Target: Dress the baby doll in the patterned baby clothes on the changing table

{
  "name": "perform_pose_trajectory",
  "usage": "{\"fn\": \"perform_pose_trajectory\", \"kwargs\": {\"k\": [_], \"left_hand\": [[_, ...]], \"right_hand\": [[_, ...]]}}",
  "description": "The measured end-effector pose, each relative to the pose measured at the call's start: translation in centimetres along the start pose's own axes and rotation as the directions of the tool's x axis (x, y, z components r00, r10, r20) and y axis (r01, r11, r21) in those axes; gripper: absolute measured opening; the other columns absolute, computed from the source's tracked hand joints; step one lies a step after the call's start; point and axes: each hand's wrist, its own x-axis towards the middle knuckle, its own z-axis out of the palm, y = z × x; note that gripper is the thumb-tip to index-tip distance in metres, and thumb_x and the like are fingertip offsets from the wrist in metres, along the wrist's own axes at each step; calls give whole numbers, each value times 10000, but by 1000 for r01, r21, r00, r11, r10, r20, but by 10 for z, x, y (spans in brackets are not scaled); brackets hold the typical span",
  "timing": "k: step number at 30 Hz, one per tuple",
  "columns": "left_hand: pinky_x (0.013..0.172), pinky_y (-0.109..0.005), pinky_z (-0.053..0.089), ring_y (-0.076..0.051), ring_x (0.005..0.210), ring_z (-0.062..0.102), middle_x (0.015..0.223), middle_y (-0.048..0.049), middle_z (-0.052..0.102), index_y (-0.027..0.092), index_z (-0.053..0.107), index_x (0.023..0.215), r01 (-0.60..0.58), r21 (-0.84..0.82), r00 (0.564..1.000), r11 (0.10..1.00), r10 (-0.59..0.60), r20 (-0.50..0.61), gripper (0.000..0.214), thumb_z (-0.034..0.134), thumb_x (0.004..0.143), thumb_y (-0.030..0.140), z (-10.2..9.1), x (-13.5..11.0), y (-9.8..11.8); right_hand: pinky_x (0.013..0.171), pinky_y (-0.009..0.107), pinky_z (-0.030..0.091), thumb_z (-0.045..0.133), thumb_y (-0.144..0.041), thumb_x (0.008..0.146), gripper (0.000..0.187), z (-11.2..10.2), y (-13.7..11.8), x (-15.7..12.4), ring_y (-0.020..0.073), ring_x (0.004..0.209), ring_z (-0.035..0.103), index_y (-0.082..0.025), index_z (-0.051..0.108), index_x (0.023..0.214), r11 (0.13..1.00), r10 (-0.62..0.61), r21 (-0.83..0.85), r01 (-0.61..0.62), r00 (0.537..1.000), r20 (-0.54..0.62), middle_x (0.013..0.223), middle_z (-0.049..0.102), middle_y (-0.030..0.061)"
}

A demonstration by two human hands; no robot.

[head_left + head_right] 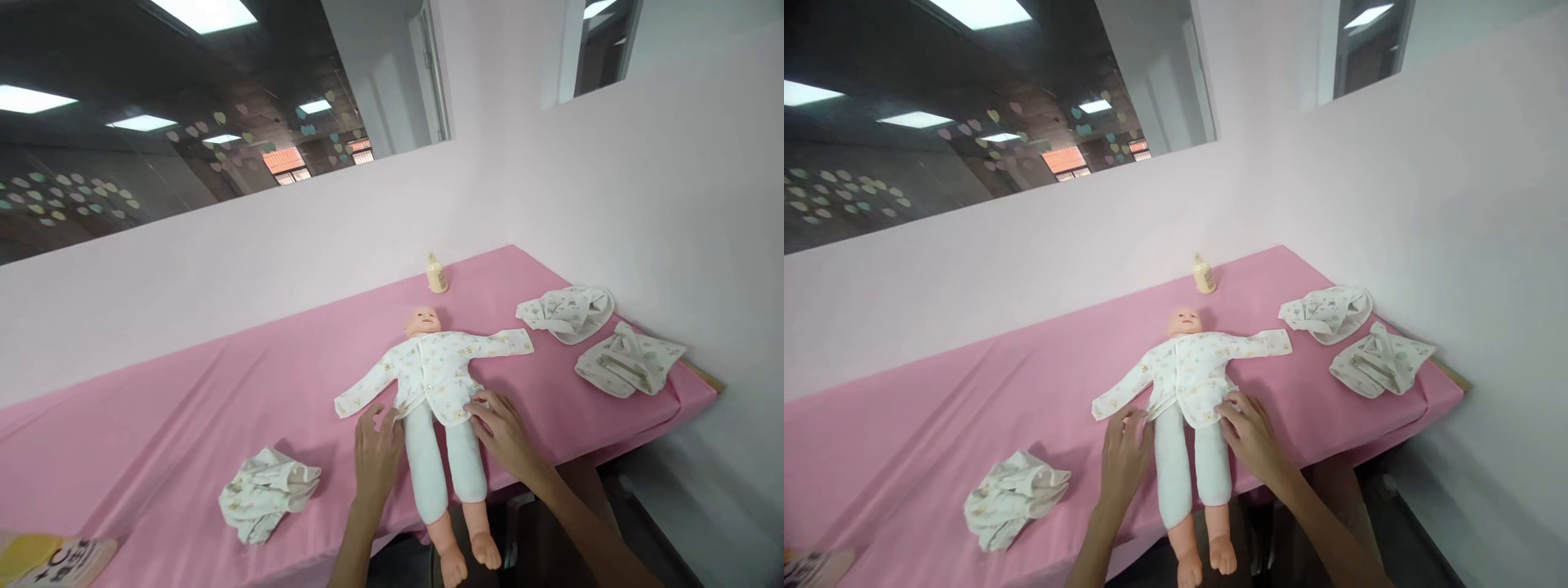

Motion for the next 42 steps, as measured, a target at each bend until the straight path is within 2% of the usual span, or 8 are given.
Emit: {"fn": "perform_pose_trajectory", "kwargs": {"k": [7,13,16,21,26,32,37,42], "left_hand": [[807,-405,487,-255,995,545,1083,-131,576,199,658,983,-223,197,965,955,244,-92,231,443,900,206,-2,2,-4],[796,-375,468,-227,917,571,925,-92,610,201,612,819,-250,125,949,960,268,-163,145,481,864,158,-14,-1,29],[748,-335,472,-191,814,579,818,-57,613,201,564,813,-232,-52,971,971,227,-76,115,472,866,158,-10,-6,47],[789,-342,469,-191,847,592,886,-46,636,206,560,905,-44,-244,992,969,70,101,143,417,907,213,-4,2,55],[760,-308,457,-181,849,582,931,-41,629,206,580,925,155,-349,978,924,-94,185,194,412,910,303,-9,54,37],[744,-282,425,-165,807,571,894,-35,641,188,577,878,258,-285,959,923,-209,190,148,440,868,245,17,109,8],[744,-299,424,-202,893,592,983,-71,649,196,579,1002,371,-118,920,921,-347,182,200,467,894,322,35,96,-10],[787,-334,433,-226,939,587,1019,-85,648,207,596,994,282,-65,948,957,-267,173,228,390,907,256,20,52,-10]], "right_hand": [[837,361,479,434,-124,922,244,6,-10,4,189,946,577,-228,651,964,1000,-12,15,12,999,-53,1012,607,59],[850,367,459,435,-141,931,210,13,-31,6,188,948,570,-224,619,987,994,-8,112,16,997,-71,1004,632,51],[837,367,453,429,-136,928,212,14,-36,5,191,937,567,-221,619,970,994,-6,113,14,998,-64,982,634,50],[797,347,448,424,-134,916,217,13,-33,12,190,878,567,-218,623,934,996,16,89,-11,999,-51,928,633,46],[732,289,432,417,-179,918,204,16,-5,64,166,790,561,-200,604,840,984,46,176,-41,999,-28,812,616,24],[700,264,367,411,-169,879,212,34,37,119,164,776,552,-168,613,816,963,266,-22,-267,963,-38,826,640,38],[652,261,312,379,-190,935,244,43,49,106,161,778,565,-160,611,866,905,369,-213,-367,929,-30,862,651,55],[695,291,330,361,-226,979,255,40,50,93,201,824,603,-144,596,925,847,321,-446,-288,947,-3,920,656,105]]}}
